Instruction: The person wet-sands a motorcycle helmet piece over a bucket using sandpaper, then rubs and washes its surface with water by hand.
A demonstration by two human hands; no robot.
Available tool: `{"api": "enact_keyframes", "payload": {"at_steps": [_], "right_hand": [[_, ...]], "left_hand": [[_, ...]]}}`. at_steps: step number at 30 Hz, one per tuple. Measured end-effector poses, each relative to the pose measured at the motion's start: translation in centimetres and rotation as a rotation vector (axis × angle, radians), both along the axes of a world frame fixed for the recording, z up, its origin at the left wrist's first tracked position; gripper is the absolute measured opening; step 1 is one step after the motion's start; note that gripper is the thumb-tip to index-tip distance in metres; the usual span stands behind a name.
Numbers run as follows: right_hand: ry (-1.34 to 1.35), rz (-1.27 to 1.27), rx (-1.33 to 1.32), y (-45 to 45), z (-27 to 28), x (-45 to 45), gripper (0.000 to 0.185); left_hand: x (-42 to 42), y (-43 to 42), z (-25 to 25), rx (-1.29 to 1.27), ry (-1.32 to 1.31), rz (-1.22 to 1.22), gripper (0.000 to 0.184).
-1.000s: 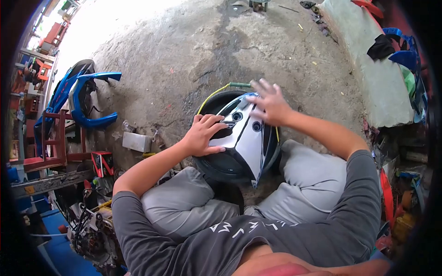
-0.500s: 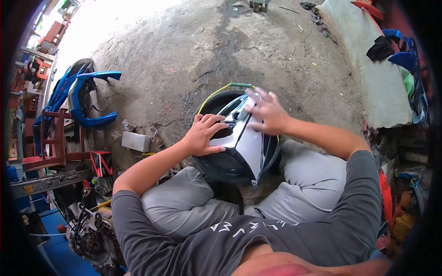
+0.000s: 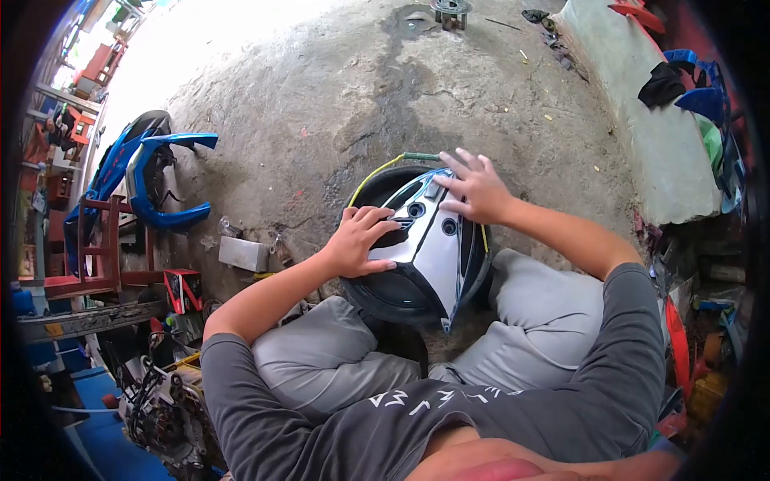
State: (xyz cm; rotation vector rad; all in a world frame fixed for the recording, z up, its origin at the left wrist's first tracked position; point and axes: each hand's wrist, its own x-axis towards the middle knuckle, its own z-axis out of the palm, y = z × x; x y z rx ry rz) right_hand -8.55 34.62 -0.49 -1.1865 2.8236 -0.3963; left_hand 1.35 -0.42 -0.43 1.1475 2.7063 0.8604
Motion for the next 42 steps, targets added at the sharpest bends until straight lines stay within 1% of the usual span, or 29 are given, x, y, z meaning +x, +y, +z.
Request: {"api": "enact_keyframes", "payload": {"at_steps": [1, 4, 5, 8, 9, 12, 13, 14, 15, 16, 18, 19, 20, 22, 23, 24, 26, 28, 29, 32, 36, 37, 38, 40, 41, 42], "right_hand": [[0.033, -0.004, 0.013, 0.2, 0.1, -0.2, 0.066], [-0.027, 0.074, -0.008, -1.4, 0.3, 1.7, 0.065], [-0.058, 0.158, -0.083, -1.6, 0.1, 2.6, 0.067], [-0.034, 0.112, 0.014, -0.9, 0.8, 1.4, 0.068], [-0.038, 0.01, 0.034, -0.6, 0.6, 0.4, 0.068], [-0.014, -0.024, 0.062, -0.5, 0.5, 0.1, 0.066], [-0.097, 0.012, 0.06, -1.4, 1.3, 0.9, 0.066], [-0.097, 0.098, 0.016, -1.8, 1.6, 2.1, 0.066], [-0.082, 0.136, -0.008, -1.8, 1.5, 2.7, 0.065], [-0.072, 0.176, -0.032, -1.8, 1.4, 3.0, 0.064], [-0.057, 0.08, 0.065, -0.9, 1.4, 0.9, 0.065], [-0.054, -0.038, 0.023, -0.4, 0.7, -0.2, 0.066], [-0.044, -0.038, 0.041, -0.2, -0.2, -0.2, 0.067], [-0.013, -0.045, 0.08, -0.6, 0.6, -0.1, 0.069], [-0.053, 0.015, 0.086, -1.4, 0.6, 0.8, 0.07], [-0.103, 0.109, 0.031, -2.0, 1.3, 2.0, 0.071], [-0.062, 0.18, -0.013, -2.2, 0.4, 3.0, 0.068], [-0.025, 0.085, 0.064, -1.4, 0.9, 1.0, 0.065], [-0.06, -0.036, 0.056, -0.8, 0.1, -0.1, 0.065], [-0.045, -0.086, 0.12, -0.4, 0.4, -0.5, 0.066], [-0.102, 0.172, -0.031, -1.9, 0.4, 3.4, 0.065], [-0.112, 0.17, -0.029, -1.8, 0.4, 3.3, 0.064], [-0.057, 0.162, -0.001, -1.3, 0.4, 2.4, 0.063], [-0.027, 0.011, 0.018, -0.3, -0.2, 0.1, 0.062], [-0.068, -0.058, 0.077, 0.2, -0.1, -0.5, 0.063], [-0.039, -0.042, 0.059, 0.0, -0.3, -0.3, 0.063]], "left_hand": [[0.0, 0.0, 0.0, -0.01, -0.004, 0.0, 0.078], [-0.1, -0.1, 0.1, -0.034, -0.031, -0.013, 0.083], [-0.2, -0.1, 0.0, -0.034, -0.03, -0.015, 0.083], [0.1, -0.2, -0.1, -0.032, -0.038, -0.013, 0.082], [0.1, -0.2, -0.1, -0.028, -0.035, -0.009, 0.081], [-0.1, -0.1, -0.1, -0.02, -0.025, -0.012, 0.081], [-0.1, -0.2, -0.2, -0.023, -0.031, -0.017, 0.081], [-0.2, -0.2, -0.2, -0.028, -0.036, -0.019, 0.081], [-0.2, -0.1, -0.2, -0.005, 0.001, -0.013, 0.077], [-0.3, -0.1, -0.2, -0.012, -0.007, -0.013, 0.079], [-0.1, -0.2, -0.2, -0.026, -0.036, -0.013, 0.083], [-0.1, -0.2, -0.3, -0.025, -0.043, -0.01, 0.083], [0.1, -0.3, -0.2, -0.028, -0.048, -0.009, 0.083], [0.0, -0.2, -0.2, -0.033, -0.047, -0.014, 0.083], [-0.2, -0.2, -0.1, -0.024, -0.029, -0.015, 0.081], [-0.2, -0.1, -0.2, -0.016, -0.012, -0.016, 0.079], [-0.2, 0.0, -0.1, -0.014, -0.008, -0.013, 0.078], [-0.1, -0.1, 0.1, -0.027, -0.034, -0.014, 0.082], [0.1, -0.1, 0.1, -0.029, -0.037, -0.012, 0.081], [-0.1, 0.0, 0.1, -0.017, -0.022, -0.012, 0.079], [-0.4, 0.1, 0.0, 0.003, 0.008, -0.014, 0.076], [-0.2, 0.0, 0.0, 0.002, 0.002, -0.012, 0.076], [0.0, 0.0, -0.1, 0.004, 0.0, -0.008, 0.076], [0.0, -0.1, -0.1, 0.01, 0.006, 0.003, 0.076], [0.0, -0.1, -0.1, 0.013, 0.001, 0.002, 0.076], [0.2, -0.1, -0.1, 0.007, -0.005, 0.002, 0.076]]}}
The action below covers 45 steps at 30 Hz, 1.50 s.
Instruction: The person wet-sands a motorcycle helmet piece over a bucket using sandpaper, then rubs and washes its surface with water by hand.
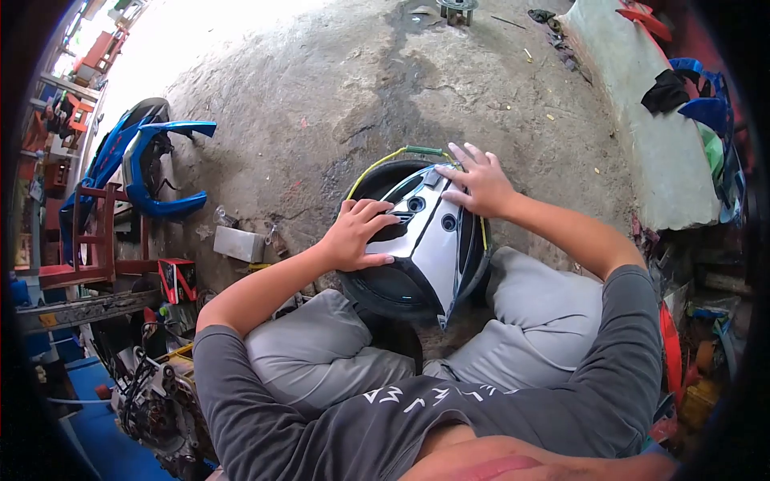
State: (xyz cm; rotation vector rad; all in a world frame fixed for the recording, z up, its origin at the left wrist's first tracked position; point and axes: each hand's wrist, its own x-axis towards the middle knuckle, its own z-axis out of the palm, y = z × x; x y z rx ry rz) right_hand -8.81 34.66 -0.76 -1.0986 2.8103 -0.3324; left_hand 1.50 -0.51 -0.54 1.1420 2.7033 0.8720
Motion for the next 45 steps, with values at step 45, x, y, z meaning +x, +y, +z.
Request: {"api": "enact_keyframes", "payload": {"at_steps": [45], "right_hand": [[-0.012, 0.107, 0.039, 0.0, -0.1, 3.0, 0.096]], "left_hand": [[-0.2, -0.1, 0.0, -0.003, -0.01, -0.008, 0.077]]}}
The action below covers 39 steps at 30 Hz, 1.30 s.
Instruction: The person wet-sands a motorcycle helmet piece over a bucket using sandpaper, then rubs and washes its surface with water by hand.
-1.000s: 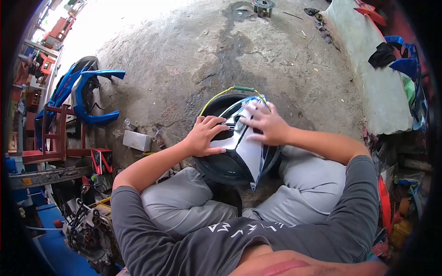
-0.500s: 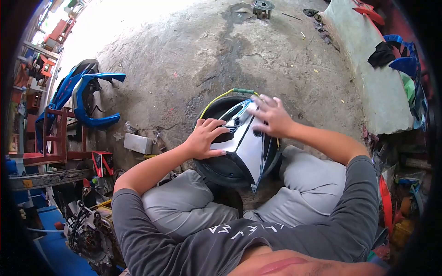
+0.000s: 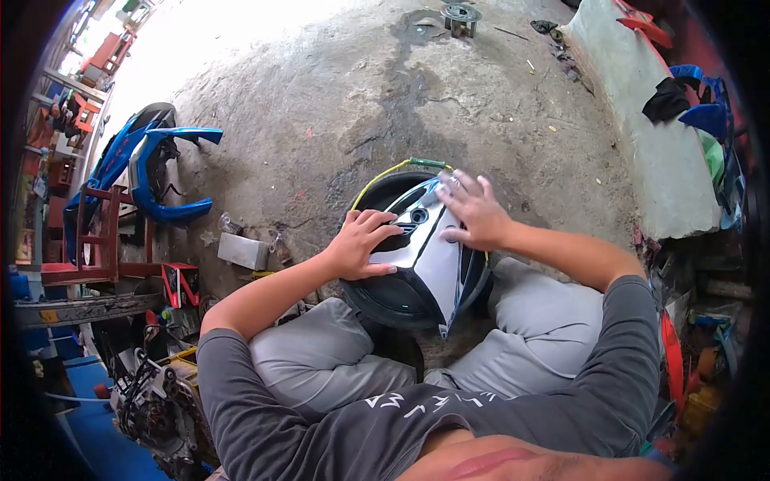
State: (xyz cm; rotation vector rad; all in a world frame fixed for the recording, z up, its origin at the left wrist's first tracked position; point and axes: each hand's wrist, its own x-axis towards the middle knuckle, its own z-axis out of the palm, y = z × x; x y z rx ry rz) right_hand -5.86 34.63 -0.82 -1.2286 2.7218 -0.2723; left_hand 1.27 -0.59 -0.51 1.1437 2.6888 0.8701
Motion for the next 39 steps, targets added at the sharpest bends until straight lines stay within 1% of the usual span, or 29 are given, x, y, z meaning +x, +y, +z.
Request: {"api": "enact_keyframes", "payload": {"at_steps": [3, 5, 7, 10, 13, 14, 17, 21, 26, 29, 32, 36, 39], "right_hand": [[-0.023, 0.165, -0.03, 0.2, -0.3, 0.3, 0.091], [0.063, 0.111, -0.02, 0.8, -0.6, -1.1, 0.087], [0.024, 0.002, -0.042, 1.0, -0.2, -1.9, 0.083], [-0.036, 0.067, -0.149, 0.8, 0.3, -1.5, 0.079], [-0.077, 0.117, -0.119, 0.7, 0.8, -1.1, 0.076], [-0.052, 0.083, -0.068, 0.5, 0.8, -1.2, 0.077], [-0.026, 0.032, -0.029, -0.9, 0.7, -1.8, 0.076], [-0.118, 0.003, 0.083, -1.8, 1.9, -2.7, 0.075], [-0.152, 0.044, 0.069, -0.8, 3.3, -1.8, 0.075], [-0.121, 0.042, 0.056, -0.7, 2.7, -1.7, 0.074], [-0.102, -0.015, 0.02, -1.5, 1.3, -1.8, 0.073], [-0.08, -0.014, 0.1, -2.7, 2.3, -2.5, 0.073], [-0.085, -0.01, 0.07, -2.0, 2.1, -2.3, 0.072]], "left_hand": [[0.0, 0.0, -0.2, 0.003, 0.004, 0.0, 0.077], [0.0, 0.1, 0.2, -0.001, 0.005, -0.001, 0.076], [0.0, 0.2, 0.2, -0.002, 0.009, 0.001, 0.076], [0.0, -0.1, 0.0, -0.007, 0.002, -0.002, 0.077], [-0.1, 0.0, -0.1, -0.01, -0.003, -0.004, 0.078], [-0.2, -0.1, -0.2, -0.011, -0.01, -0.008, 0.079], [-0.2, 0.3, 0.2, -0.013, -0.012, -0.015, 0.081], [0.0, 0.0, 0.0, -0.021, -0.02, -0.007, 0.08], [0.1, 0.0, -0.1, -0.009, -0.011, -0.009, 0.079], [0.0, 0.0, 0.0, -0.004, -0.023, -0.008, 0.078], [0.0, 0.1, 0.0, -0.007, -0.025, -0.008, 0.078], [0.0, 0.1, 0.0, -0.012, -0.018, -0.008, 0.078], [0.1, -0.1, 0.0, -0.012, -0.019, -0.006, 0.078]]}}
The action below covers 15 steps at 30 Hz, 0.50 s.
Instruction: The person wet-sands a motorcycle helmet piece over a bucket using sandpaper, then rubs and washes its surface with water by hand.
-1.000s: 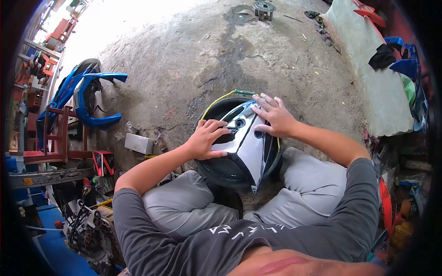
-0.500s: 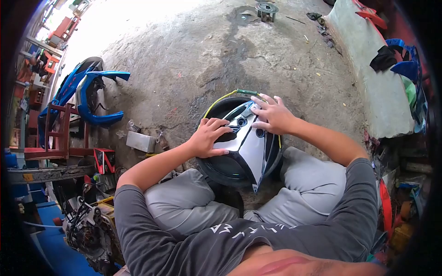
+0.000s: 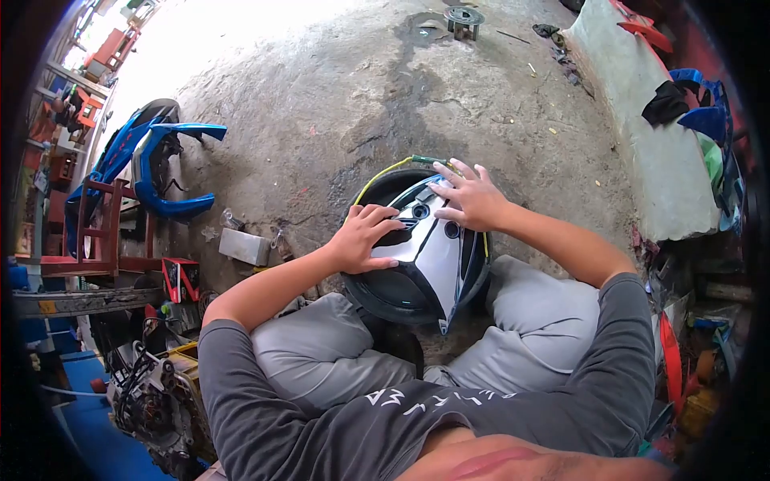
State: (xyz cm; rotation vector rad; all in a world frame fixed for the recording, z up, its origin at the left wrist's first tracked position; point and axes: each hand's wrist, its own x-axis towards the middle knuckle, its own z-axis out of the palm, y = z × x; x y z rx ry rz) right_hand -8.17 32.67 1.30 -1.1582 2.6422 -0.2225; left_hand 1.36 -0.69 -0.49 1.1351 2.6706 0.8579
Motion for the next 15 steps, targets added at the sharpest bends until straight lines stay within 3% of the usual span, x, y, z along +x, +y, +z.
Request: {"api": "enact_keyframes", "payload": {"at_steps": [6, 9, 15], "right_hand": [[-0.016, 0.056, 0.119, 0.7, 2.2, 0.7, 0.073], [0.102, 0.055, 0.07, -0.1, 0.9, 0.6, 0.074], [0.042, 0.042, 0.078, -0.6, 0.8, -0.1, 0.073]], "left_hand": [[-0.1, 0.2, -0.1, 0.009, 0.003, 0.004, 0.077], [-0.2, 0.1, 0.0, 0.009, -0.006, 0.0, 0.078], [-0.1, 0.0, 0.0, -0.004, -0.013, -0.005, 0.079]]}}
